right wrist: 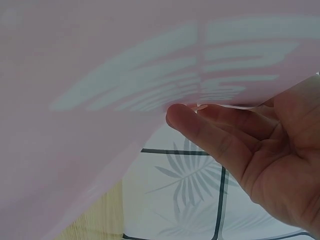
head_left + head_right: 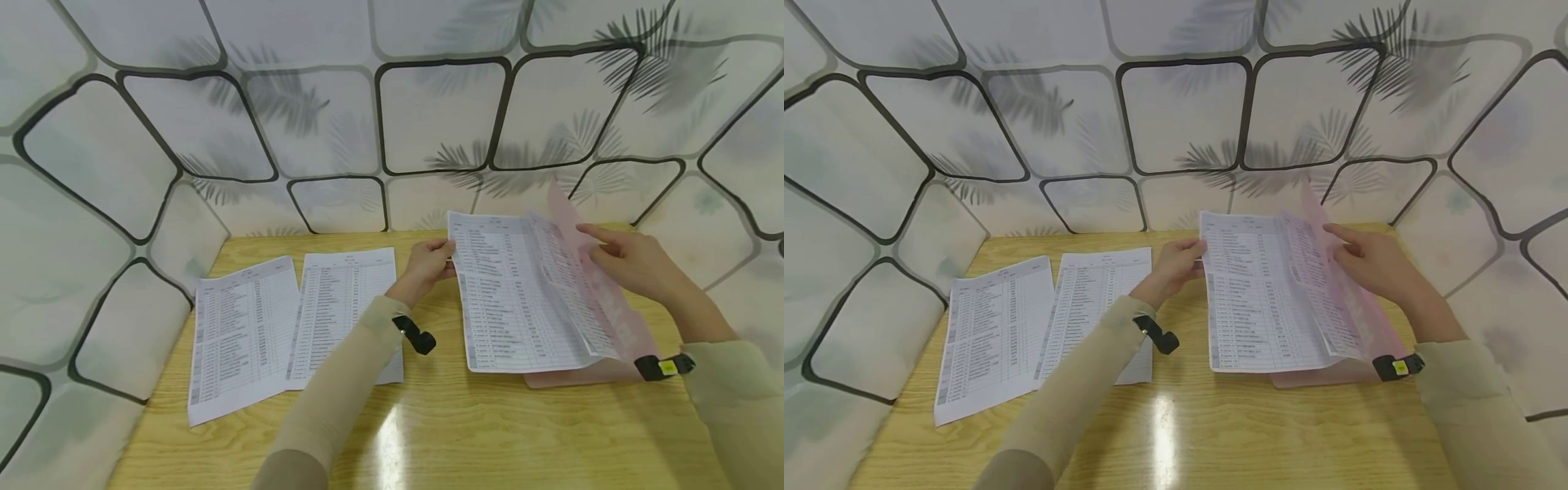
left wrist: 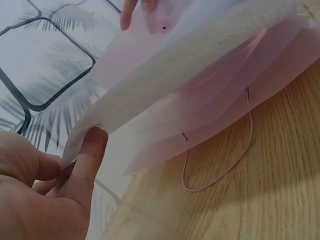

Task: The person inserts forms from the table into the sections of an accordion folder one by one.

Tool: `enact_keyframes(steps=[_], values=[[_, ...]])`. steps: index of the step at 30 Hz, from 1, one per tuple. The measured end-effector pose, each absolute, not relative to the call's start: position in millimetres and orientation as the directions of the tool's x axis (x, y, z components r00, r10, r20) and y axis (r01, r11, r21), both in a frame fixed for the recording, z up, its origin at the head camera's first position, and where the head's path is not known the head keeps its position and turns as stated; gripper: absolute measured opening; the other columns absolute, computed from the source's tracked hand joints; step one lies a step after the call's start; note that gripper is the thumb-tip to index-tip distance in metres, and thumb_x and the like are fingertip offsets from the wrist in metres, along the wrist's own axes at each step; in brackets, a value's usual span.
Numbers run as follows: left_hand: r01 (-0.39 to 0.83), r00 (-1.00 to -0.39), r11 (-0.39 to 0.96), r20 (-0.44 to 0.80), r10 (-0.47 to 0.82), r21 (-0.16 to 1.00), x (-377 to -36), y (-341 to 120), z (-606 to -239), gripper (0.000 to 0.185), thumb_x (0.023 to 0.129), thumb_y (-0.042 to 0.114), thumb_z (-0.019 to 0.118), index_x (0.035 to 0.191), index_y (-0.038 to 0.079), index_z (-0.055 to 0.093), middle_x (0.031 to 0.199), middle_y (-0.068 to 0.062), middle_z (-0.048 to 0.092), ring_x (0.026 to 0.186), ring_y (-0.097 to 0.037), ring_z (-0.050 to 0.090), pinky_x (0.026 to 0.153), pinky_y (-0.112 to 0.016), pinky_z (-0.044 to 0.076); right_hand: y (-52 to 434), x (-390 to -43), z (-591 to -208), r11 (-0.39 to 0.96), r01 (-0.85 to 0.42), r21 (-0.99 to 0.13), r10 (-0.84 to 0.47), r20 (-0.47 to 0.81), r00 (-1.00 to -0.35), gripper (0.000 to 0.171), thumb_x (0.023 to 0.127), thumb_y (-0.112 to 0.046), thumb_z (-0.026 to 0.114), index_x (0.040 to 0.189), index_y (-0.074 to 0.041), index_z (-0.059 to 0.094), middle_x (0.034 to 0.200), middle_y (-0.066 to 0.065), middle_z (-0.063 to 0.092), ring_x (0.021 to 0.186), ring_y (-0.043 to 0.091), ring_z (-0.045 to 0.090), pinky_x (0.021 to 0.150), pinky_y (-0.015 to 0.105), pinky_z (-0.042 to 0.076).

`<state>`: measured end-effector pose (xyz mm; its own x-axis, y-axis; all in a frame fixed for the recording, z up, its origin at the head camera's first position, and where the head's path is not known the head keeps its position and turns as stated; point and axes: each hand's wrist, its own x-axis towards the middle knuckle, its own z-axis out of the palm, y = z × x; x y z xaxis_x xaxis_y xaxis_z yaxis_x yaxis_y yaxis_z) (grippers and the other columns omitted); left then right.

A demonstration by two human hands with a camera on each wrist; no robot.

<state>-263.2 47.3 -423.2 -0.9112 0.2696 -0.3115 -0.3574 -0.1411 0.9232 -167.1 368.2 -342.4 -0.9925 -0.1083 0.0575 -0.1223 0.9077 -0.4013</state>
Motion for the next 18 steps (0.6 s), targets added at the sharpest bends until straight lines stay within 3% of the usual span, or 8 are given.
enact_keyframes(steps=[8, 18], values=[[-0.376, -0.912, -0.194, -0.325, 0.250, 0.906, -261.8, 52.9, -420.7, 0.036, 0.110, 0.015, 0.056, 0.140, -0.003, 0.064, 0.105, -0.019, 0.077, 0.067, -0.010, 0.071, 0.059, -0.020, 0.061, 369.1, -165.1, -343.1, 0.900, -0.136, -0.414, -0.114, 0.077, -0.991, 0.048, 0.108, -0.021, 0.052, 0.154, -0.005, 0.053, 0.060, -0.006, 0.028, 0.048, 0.008, 0.029, 0.044, 0.027, 0.030], [-0.348, -0.931, -0.209, -0.312, 0.188, 0.914, -264.2, 52.8, -419.2, 0.035, 0.109, 0.014, 0.058, 0.138, -0.004, 0.066, 0.109, -0.023, 0.078, 0.065, -0.012, 0.071, 0.058, -0.020, 0.061, 370.1, -164.2, -340.8, 0.906, -0.119, -0.406, -0.104, 0.058, -0.993, 0.050, 0.109, -0.024, 0.050, 0.156, -0.006, 0.051, 0.061, -0.006, 0.027, 0.048, 0.009, 0.028, 0.044, 0.027, 0.030]])
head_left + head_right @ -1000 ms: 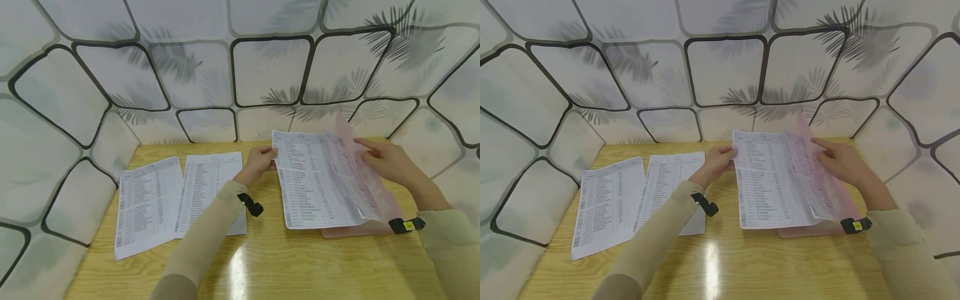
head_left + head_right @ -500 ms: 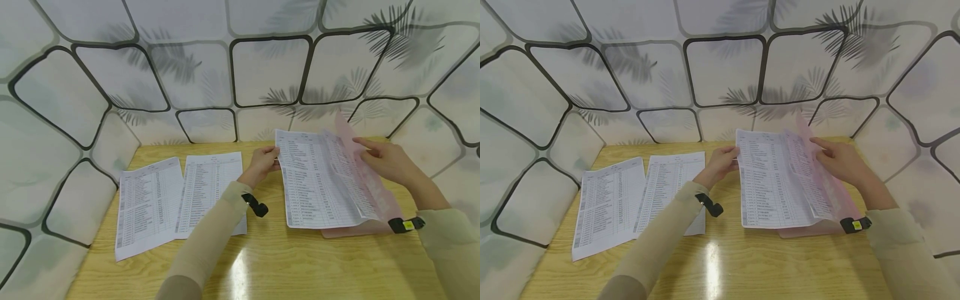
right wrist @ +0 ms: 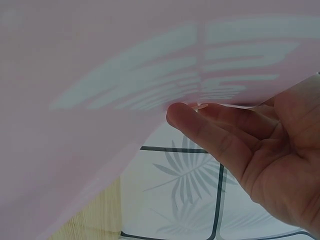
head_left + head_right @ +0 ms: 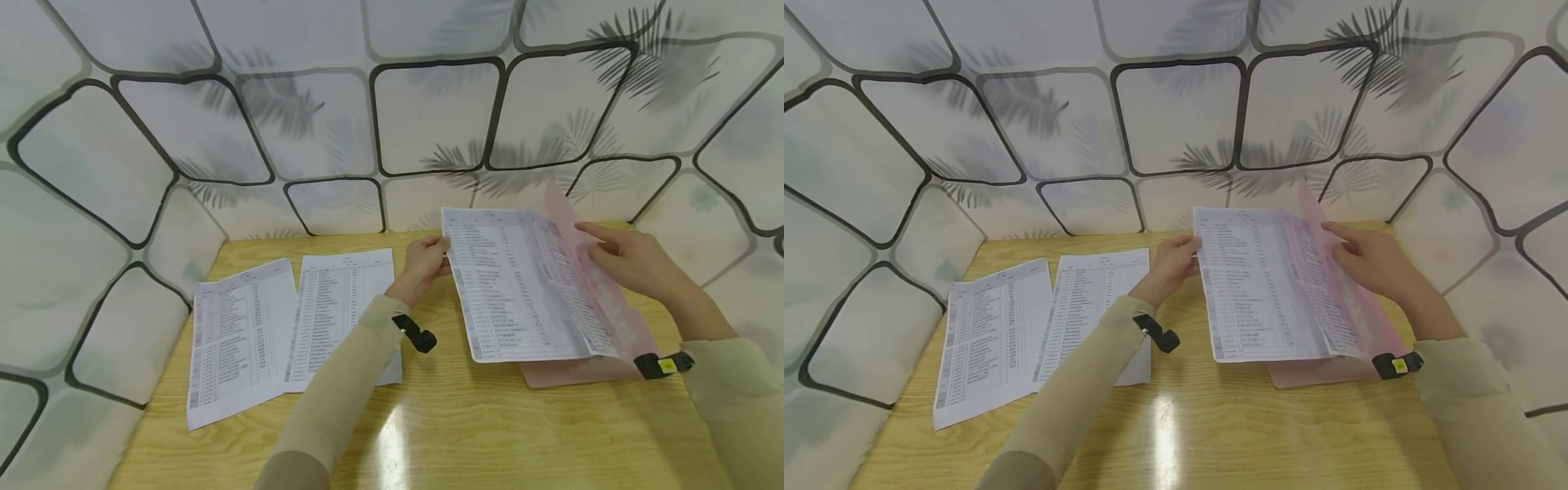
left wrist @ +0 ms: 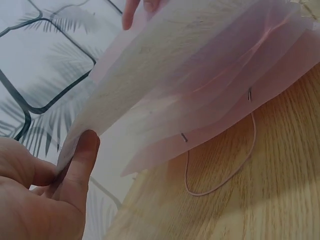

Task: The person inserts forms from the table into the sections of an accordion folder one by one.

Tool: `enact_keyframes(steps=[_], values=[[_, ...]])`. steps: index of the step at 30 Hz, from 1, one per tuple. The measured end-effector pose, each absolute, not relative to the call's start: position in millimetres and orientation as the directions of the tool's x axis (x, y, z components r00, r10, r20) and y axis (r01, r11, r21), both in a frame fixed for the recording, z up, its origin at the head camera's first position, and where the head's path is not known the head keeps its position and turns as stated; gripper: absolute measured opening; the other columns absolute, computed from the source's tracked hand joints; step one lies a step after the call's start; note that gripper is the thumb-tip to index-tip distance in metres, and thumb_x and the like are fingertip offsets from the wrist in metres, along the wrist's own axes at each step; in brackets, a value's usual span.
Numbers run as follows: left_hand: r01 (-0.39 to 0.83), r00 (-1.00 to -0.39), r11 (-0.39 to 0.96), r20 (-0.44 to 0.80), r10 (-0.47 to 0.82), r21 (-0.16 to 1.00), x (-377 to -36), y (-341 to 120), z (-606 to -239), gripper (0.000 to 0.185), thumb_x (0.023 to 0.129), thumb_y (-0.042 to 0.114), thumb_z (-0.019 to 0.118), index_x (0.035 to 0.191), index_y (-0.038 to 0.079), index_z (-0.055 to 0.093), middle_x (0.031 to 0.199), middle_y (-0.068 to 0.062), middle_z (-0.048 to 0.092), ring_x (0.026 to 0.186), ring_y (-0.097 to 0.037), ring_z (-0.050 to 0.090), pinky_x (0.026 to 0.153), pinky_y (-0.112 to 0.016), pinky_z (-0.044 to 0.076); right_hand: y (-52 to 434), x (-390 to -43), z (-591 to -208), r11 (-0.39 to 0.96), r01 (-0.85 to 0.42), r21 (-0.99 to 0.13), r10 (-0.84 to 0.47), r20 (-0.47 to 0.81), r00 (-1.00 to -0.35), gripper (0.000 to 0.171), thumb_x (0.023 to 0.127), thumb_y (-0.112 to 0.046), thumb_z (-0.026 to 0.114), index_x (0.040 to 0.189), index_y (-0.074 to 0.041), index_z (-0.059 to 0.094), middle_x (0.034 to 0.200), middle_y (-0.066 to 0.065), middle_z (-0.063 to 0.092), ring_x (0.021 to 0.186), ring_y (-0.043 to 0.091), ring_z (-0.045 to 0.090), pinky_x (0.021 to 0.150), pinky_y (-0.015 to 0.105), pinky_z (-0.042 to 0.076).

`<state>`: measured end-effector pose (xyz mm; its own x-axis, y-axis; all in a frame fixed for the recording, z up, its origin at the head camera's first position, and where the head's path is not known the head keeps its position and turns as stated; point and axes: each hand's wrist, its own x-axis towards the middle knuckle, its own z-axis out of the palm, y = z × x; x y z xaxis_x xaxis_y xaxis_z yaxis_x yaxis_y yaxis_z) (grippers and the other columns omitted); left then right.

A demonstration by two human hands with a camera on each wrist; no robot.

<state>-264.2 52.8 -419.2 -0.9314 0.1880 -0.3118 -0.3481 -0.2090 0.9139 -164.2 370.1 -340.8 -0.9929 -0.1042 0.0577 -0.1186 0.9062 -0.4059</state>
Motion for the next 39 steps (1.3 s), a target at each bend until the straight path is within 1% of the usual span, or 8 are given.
enact_keyframes(steps=[6, 9, 16, 19, 24, 31, 39], values=[[-0.349, -0.929, -0.217, -0.306, 0.209, 0.911, -260, 58, -415, 0.034, 0.109, 0.014, 0.058, 0.136, -0.004, 0.067, 0.105, -0.021, 0.078, 0.062, -0.009, 0.070, 0.058, -0.021, 0.061, 369, -163, -341, 0.903, -0.124, -0.410, -0.105, 0.071, -0.992, 0.049, 0.109, -0.022, 0.050, 0.154, -0.005, 0.052, 0.062, -0.006, 0.027, 0.049, 0.008, 0.028, 0.044, 0.027, 0.030], [-0.350, -0.930, -0.225, -0.308, 0.201, 0.909, -260, 59, -414, 0.033, 0.109, 0.014, 0.059, 0.135, -0.004, 0.068, 0.102, -0.019, 0.078, 0.062, -0.009, 0.070, 0.057, -0.020, 0.060, 368, -163, -341, 0.902, -0.121, -0.414, -0.102, 0.069, -0.992, 0.049, 0.109, -0.022, 0.050, 0.154, -0.005, 0.052, 0.062, -0.006, 0.027, 0.049, 0.008, 0.028, 0.045, 0.027, 0.030], [-0.340, -0.937, -0.251, -0.305, 0.168, 0.906, -262, 59, -417, 0.034, 0.109, 0.015, 0.058, 0.136, -0.004, 0.066, 0.103, -0.019, 0.078, 0.063, -0.009, 0.070, 0.061, -0.021, 0.062, 368, -163, -340, 0.899, -0.108, -0.424, -0.093, 0.055, -0.994, 0.050, 0.109, -0.024, 0.050, 0.156, -0.006, 0.051, 0.062, -0.006, 0.028, 0.048, 0.008, 0.029, 0.044, 0.028, 0.031], [-0.338, -0.938, -0.251, -0.304, 0.164, 0.907, -263, 60, -418, 0.033, 0.109, 0.014, 0.059, 0.135, -0.004, 0.067, 0.102, -0.019, 0.078, 0.063, -0.010, 0.070, 0.060, -0.021, 0.062, 367, -163, -340, 0.899, -0.121, -0.421, -0.103, 0.065, -0.993, 0.049, 0.109, -0.022, 0.050, 0.155, -0.005, 0.051, 0.061, -0.006, 0.028, 0.048, 0.008, 0.028, 0.044, 0.027, 0.030], [-0.348, -0.932, -0.235, -0.307, 0.194, 0.908, -261, 63, -419, 0.032, 0.109, 0.015, 0.060, 0.134, -0.003, 0.068, 0.105, -0.023, 0.079, 0.063, -0.011, 0.071, 0.057, -0.021, 0.061, 366, -162, -339, 0.894, -0.155, -0.421, -0.127, 0.094, -0.987, 0.048, 0.108, -0.019, 0.051, 0.154, -0.004, 0.053, 0.062, -0.007, 0.026, 0.049, 0.007, 0.026, 0.044, 0.026, 0.029], [-0.349, -0.931, -0.265, -0.300, 0.209, 0.899, -258, 66, -416, 0.034, 0.109, 0.015, 0.059, 0.136, -0.004, 0.067, 0.110, -0.024, 0.078, 0.070, -0.015, 0.073, 0.059, -0.021, 0.062, 365, -161, -339, 0.886, -0.168, -0.432, -0.135, 0.105, -0.985, 0.048, 0.108, -0.019, 0.051, 0.154, -0.005, 0.053, 0.061, -0.007, 0.026, 0.048, 0.007, 0.027, 0.043, 0.026, 0.029], [-0.365, -0.920, -0.245, -0.307, 0.245, 0.898, -258, 71, -418, 0.035, 0.109, 0.015, 0.059, 0.138, -0.002, 0.065, 0.112, -0.025, 0.077, 0.066, -0.013, 0.073, 0.062, -0.025, 0.064, 364, -162, -339, 0.886, -0.188, -0.424, -0.150, 0.121, -0.981, 0.047, 0.108, -0.019, 0.052, 0.153, -0.005, 0.054, 0.061, -0.007, 0.027, 0.049, 0.006, 0.027, 0.044, 0.026, 0.028]])
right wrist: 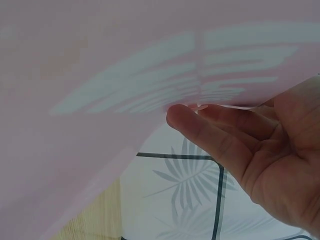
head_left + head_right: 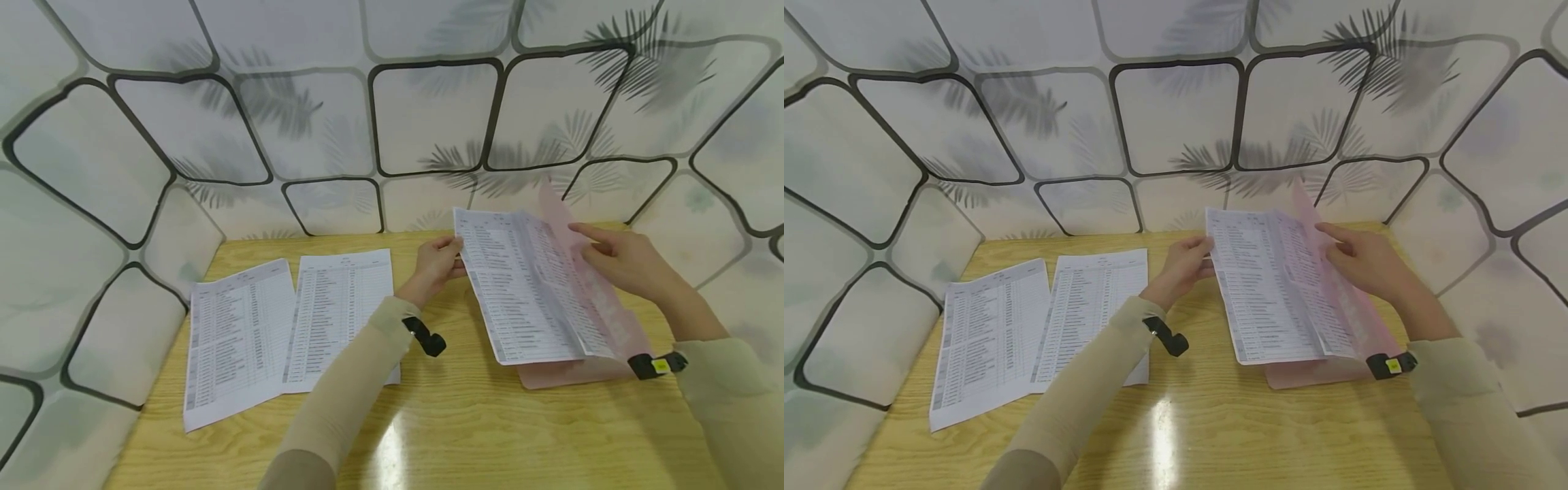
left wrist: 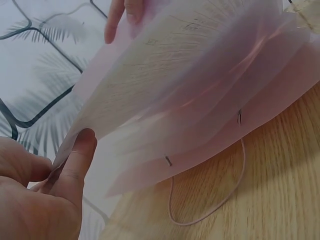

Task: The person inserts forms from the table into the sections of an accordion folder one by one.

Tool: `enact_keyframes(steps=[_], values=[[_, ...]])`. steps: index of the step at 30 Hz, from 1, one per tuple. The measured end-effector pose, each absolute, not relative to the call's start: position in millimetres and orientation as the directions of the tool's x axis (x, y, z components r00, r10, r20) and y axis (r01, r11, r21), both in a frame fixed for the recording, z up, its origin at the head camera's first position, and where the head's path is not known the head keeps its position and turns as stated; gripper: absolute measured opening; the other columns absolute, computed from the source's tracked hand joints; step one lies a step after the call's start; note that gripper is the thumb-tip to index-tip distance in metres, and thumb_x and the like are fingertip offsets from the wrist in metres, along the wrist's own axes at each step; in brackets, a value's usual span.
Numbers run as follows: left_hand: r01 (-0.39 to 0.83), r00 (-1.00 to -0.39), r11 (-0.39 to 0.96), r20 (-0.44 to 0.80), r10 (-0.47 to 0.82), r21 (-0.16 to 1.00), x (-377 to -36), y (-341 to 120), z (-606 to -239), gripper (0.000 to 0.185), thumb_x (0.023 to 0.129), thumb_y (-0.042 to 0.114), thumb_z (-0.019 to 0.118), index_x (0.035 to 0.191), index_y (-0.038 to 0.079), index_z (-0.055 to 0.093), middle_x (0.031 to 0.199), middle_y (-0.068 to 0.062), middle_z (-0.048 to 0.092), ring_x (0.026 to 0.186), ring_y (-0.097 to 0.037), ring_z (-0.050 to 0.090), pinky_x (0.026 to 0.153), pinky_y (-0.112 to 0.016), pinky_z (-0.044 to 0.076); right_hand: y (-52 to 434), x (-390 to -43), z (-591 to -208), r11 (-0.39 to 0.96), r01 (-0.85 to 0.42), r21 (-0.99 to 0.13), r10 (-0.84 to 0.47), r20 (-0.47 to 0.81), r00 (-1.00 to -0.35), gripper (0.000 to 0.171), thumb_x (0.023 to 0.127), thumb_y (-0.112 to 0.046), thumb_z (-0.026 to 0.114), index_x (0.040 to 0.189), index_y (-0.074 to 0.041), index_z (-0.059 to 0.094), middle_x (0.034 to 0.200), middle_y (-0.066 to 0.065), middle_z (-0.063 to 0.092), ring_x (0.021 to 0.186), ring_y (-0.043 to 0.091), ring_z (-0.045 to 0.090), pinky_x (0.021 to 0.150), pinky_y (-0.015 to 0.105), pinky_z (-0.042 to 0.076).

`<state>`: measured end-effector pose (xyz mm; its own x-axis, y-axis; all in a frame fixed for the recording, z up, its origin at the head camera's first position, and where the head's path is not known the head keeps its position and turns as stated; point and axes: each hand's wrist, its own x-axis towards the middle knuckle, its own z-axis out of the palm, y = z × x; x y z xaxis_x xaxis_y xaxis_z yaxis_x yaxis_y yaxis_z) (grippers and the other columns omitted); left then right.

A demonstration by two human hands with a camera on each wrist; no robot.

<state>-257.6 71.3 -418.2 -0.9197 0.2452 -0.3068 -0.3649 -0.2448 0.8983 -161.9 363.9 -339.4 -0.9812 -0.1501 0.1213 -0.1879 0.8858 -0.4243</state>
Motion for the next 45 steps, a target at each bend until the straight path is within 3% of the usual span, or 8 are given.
enact_keyframes(steps=[7, 10, 14, 19, 25, 32, 40, 45], values=[[-0.391, -0.908, -0.267, -0.322, 0.267, 0.881, -257, 81, -423, 0.037, 0.108, 0.016, 0.062, 0.141, 0.000, 0.063, 0.111, -0.024, 0.077, 0.064, -0.015, 0.074, 0.065, -0.029, 0.066, 364, -162, -339, 0.889, -0.174, -0.424, -0.144, 0.103, -0.984, 0.048, 0.109, -0.022, 0.052, 0.155, -0.006, 0.052, 0.062, -0.007, 0.027, 0.049, 0.006, 0.026, 0.045, 0.027, 0.028], [-0.387, -0.910, -0.272, -0.317, 0.266, 0.881, -255, 85, -424, 0.035, 0.107, 0.016, 0.063, 0.138, -0.001, 0.066, 0.112, -0.025, 0.077, 0.079, -0.029, 0.080, 0.071, -0.034, 0.067, 365, -162, -338, 0.890, -0.165, -0.424, -0.136, 0.098, -0.986, 0.048, 0.109, -0.022, 0.052, 0.155, -0.006, 0.052, 0.062, -0.006, 0.027, 0.050, 0.007, 0.026, 0.045, 0.027, 0.028], [-0.375, -0.914, -0.265, -0.307, 0.264, 0.888, -252, 87, -425, 0.035, 0.107, 0.015, 0.063, 0.137, -0.003, 0.066, 0.114, -0.028, 0.076, 0.102, -0.040, 0.077, 0.078, -0.038, 0.067, 365, -164, -340, 0.890, -0.180, -0.420, -0.145, 0.114, -0.983, 0.048, 0.108, -0.020, 0.052, 0.153, -0.005, 0.054, 0.063, -0.006, 0.027, 0.050, 0.006, 0.026, 0.045, 0.027, 0.027], [-0.373, -0.910, -0.254, -0.298, 0.287, 0.893, -250, 86, -427, 0.036, 0.107, 0.009, 0.061, 0.140, -0.005, 0.063, 0.121, -0.028, 0.074, 0.112, -0.041, 0.073, 0.085, -0.037, 0.066, 365, -165, -341, 0.890, -0.174, -0.422, -0.138, 0.114, -0.984, 0.048, 0.107, -0.018, 0.053, 0.153, -0.005, 0.055, 0.062, -0.006, 0.027, 0.050, 0.007, 0.027, 0.045, 0.026, 0.027], [-0.394, -0.894, -0.283, -0.294, 0.337, 0.874, -249, 86, -433, 0.034, 0.104, 0.003, 0.062, 0.137, -0.003, 0.067, 0.125, -0.026, 0.073, 0.098, -0.026, 0.079, 0.083, -0.030, 0.066, 365, -166, -342, 0.889, -0.182, -0.421, -0.147, 0.115, -0.982, 0.048, 0.107, -0.019, 0.053, 0.153, -0.004, 0.054, 0.062, -0.006, 0.028, 0.050, 0.006, 0.027, 0.044, 0.026, 0.027], [-0.421, -0.875, -0.322, -0.287, 0.390, 0.848, -244, 86, -439, 0.036, 0.104, 0.002, 0.063, 0.140, -0.003, 0.064, 0.130, -0.026, 0.071, 0.089, -0.019, 0.076, 0.096, -0.038, 0.063, 365, -166, -342, 0.886, -0.194, -0.422, -0.153, 0.128, -0.980, 0.047, 0.108, -0.019, 0.053, 0.152, -0.003, 0.054, 0.062, -0.006, 0.028, 0.049, 0.006, 0.027, 0.045, 0.026, 0.027], [-0.419, -0.889, -0.339, -0.305, 0.343, 0.842, -239, 92, -443, 0.037, 0.104, 0.005, 0.065, 0.141, -0.002, 0.064, 0.126, -0.026, 0.073, 0.106, -0.034, 0.077, 0.082, -0.031, 0.066, 365, -164, -341, 0.886, -0.191, -0.423, -0.150, 0.129, -0.980, 0.047, 0.107, -0.018, 0.054, 0.152, -0.003, 0.055, 0.062, -0.006, 0.028, 0.050, 0.006, 0.027, 0.044, 0.025, 0.027], [-0.405, -0.900, -0.332, -0.306, 0.312, 0.852, -237, 99, -444, 0.035, 0.104, 0.004, 0.065, 0.138, -0.003, 0.065, 0.124, -0.028, 0.073, 0.112, -0.040, 0.074, 0.081, -0.033, 0.067, 365, -164, -342, 0.884, -0.193, -0.426, -0.153, 0.125, -0.980, 0.047, 0.107, -0.018, 0.055, 0.152, -0.003, 0.055, 0.062, -0.006, 0.028, 0.049, 0.006, 0.028, 0.044, 0.026, 0.028]])
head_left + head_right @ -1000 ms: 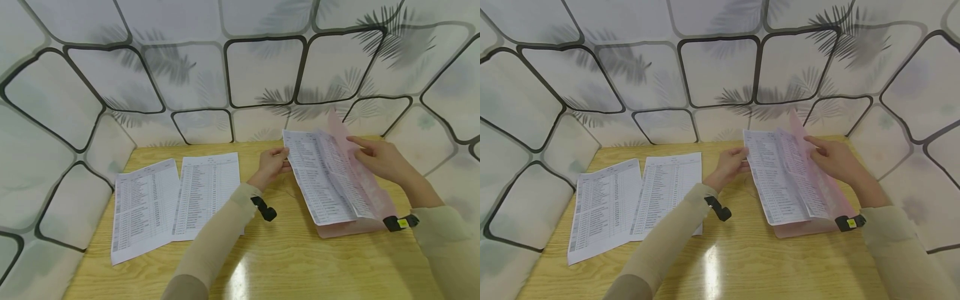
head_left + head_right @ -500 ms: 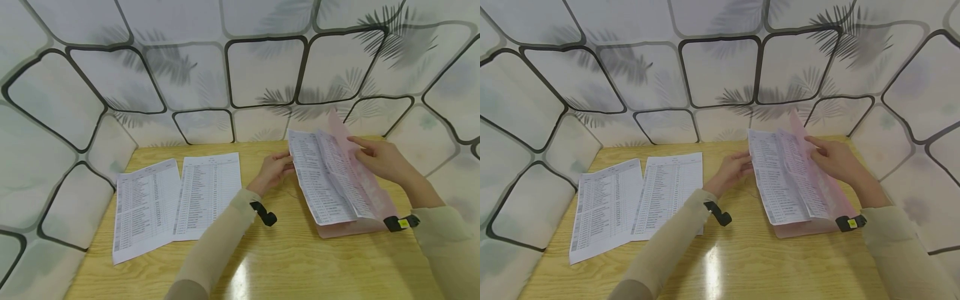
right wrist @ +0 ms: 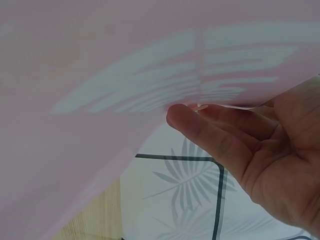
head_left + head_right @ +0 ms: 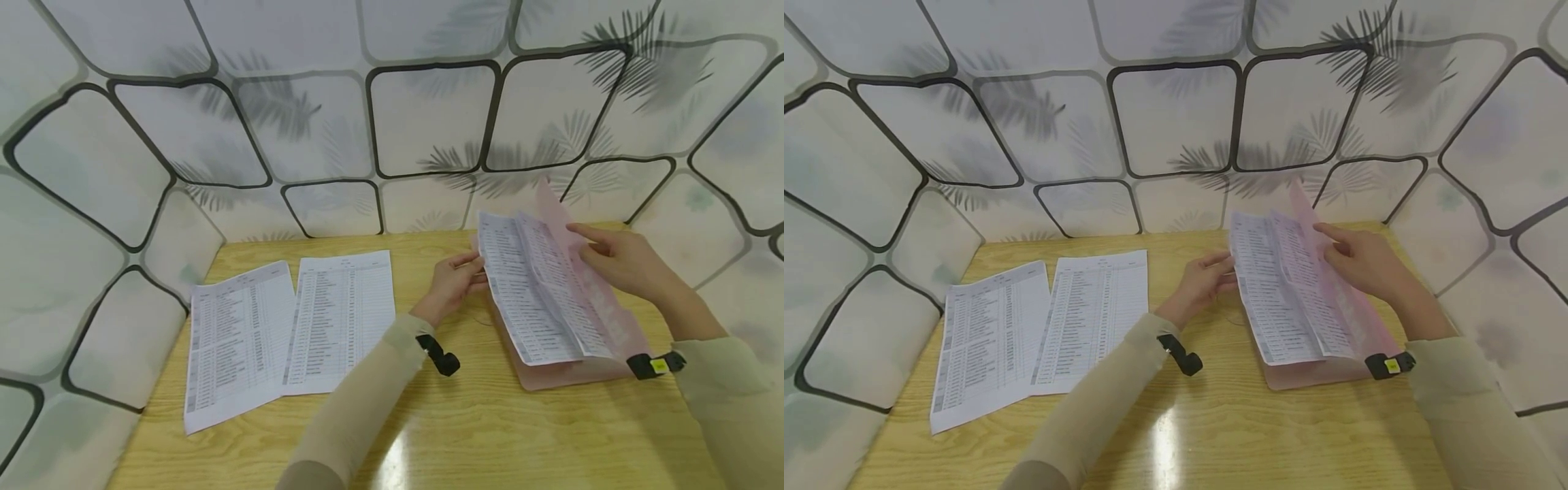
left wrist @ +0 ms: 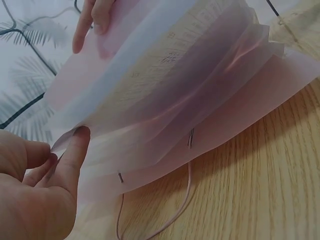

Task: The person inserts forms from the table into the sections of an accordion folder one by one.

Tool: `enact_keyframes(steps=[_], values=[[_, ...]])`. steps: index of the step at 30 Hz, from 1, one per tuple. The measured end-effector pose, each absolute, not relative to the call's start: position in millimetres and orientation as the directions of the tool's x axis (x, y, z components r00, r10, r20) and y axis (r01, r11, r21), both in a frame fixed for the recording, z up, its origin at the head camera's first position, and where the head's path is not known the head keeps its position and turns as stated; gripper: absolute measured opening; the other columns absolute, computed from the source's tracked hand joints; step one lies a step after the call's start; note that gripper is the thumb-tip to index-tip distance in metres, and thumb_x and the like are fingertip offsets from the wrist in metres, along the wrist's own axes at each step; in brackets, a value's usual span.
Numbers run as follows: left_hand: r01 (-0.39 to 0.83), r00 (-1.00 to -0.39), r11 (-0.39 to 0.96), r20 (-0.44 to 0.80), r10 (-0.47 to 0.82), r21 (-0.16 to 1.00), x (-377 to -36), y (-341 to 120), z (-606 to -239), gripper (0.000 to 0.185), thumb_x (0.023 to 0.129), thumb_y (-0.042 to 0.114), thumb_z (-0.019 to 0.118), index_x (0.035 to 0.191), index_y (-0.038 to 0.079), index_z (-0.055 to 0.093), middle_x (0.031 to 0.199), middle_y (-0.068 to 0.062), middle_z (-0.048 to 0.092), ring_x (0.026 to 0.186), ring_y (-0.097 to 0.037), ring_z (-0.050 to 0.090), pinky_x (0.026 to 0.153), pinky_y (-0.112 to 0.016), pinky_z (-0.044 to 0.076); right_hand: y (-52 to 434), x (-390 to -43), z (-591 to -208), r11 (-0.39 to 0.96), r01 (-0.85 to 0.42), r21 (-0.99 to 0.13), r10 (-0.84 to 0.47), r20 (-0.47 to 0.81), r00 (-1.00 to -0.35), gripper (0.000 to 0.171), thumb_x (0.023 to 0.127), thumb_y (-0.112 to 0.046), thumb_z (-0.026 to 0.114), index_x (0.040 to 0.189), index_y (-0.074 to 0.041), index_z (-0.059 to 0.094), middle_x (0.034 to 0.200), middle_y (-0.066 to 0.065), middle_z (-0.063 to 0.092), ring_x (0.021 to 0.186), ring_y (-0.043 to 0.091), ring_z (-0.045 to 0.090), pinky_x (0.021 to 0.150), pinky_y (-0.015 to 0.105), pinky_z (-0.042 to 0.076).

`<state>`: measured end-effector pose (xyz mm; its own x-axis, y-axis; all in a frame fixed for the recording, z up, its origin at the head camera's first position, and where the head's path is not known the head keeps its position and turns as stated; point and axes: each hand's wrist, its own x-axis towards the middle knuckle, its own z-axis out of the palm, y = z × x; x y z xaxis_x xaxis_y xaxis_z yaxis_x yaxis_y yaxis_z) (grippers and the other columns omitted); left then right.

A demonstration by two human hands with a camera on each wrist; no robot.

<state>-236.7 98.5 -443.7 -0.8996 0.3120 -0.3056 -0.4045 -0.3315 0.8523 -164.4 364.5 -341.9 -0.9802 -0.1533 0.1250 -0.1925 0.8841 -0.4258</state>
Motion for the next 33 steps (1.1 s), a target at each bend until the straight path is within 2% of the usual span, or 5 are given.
enact_keyframes(steps=[13, 21, 30, 33], values=[[-0.382, -0.905, -0.270, -0.298, 0.304, 0.884, -230, 112, -442, 0.031, 0.103, 0.006, 0.067, 0.133, -0.003, 0.069, 0.111, -0.030, 0.076, 0.105, -0.040, 0.077, 0.081, -0.039, 0.067, 367, -163, -341, 0.881, -0.167, -0.444, -0.139, 0.094, -0.986, 0.049, 0.109, -0.021, 0.053, 0.155, -0.006, 0.051, 0.060, -0.007, 0.026, 0.048, 0.006, 0.027, 0.043, 0.025, 0.028], [-0.372, -0.909, -0.253, -0.296, 0.294, 0.893, -228, 115, -442, 0.028, 0.103, 0.008, 0.068, 0.129, -0.001, 0.072, 0.107, -0.027, 0.078, 0.097, -0.037, 0.079, 0.078, -0.039, 0.067, 364, -164, -342, 0.876, -0.157, -0.456, -0.132, 0.086, -0.988, 0.050, 0.108, -0.020, 0.053, 0.156, -0.005, 0.051, 0.059, -0.007, 0.026, 0.047, 0.006, 0.025, 0.042, 0.025, 0.027], [-0.366, -0.908, -0.228, -0.293, 0.298, 0.902, -228, 116, -438, 0.028, 0.103, 0.012, 0.069, 0.128, 0.000, 0.073, 0.104, -0.027, 0.078, 0.095, -0.040, 0.078, 0.077, -0.039, 0.067, 361, -164, -340, 0.874, -0.183, -0.449, -0.148, 0.112, -0.983, 0.049, 0.108, -0.019, 0.055, 0.154, -0.005, 0.052, 0.061, -0.007, 0.025, 0.050, 0.005, 0.024, 0.045, 0.025, 0.026], [-0.347, -0.913, -0.195, -0.284, 0.293, 0.917, -229, 116, -439, 0.027, 0.104, 0.015, 0.069, 0.126, 0.002, 0.074, 0.102, -0.023, 0.079, 0.077, -0.030, 0.080, 0.074, -0.037, 0.068, 360, -163, -340, 0.874, -0.189, -0.448, -0.154, 0.115, -0.981, 0.048, 0.108, -0.019, 0.055, 0.154, -0.004, 0.053, 0.061, -0.007, 0.025, 0.050, 0.005, 0.024, 0.045, 0.025, 0.026]])
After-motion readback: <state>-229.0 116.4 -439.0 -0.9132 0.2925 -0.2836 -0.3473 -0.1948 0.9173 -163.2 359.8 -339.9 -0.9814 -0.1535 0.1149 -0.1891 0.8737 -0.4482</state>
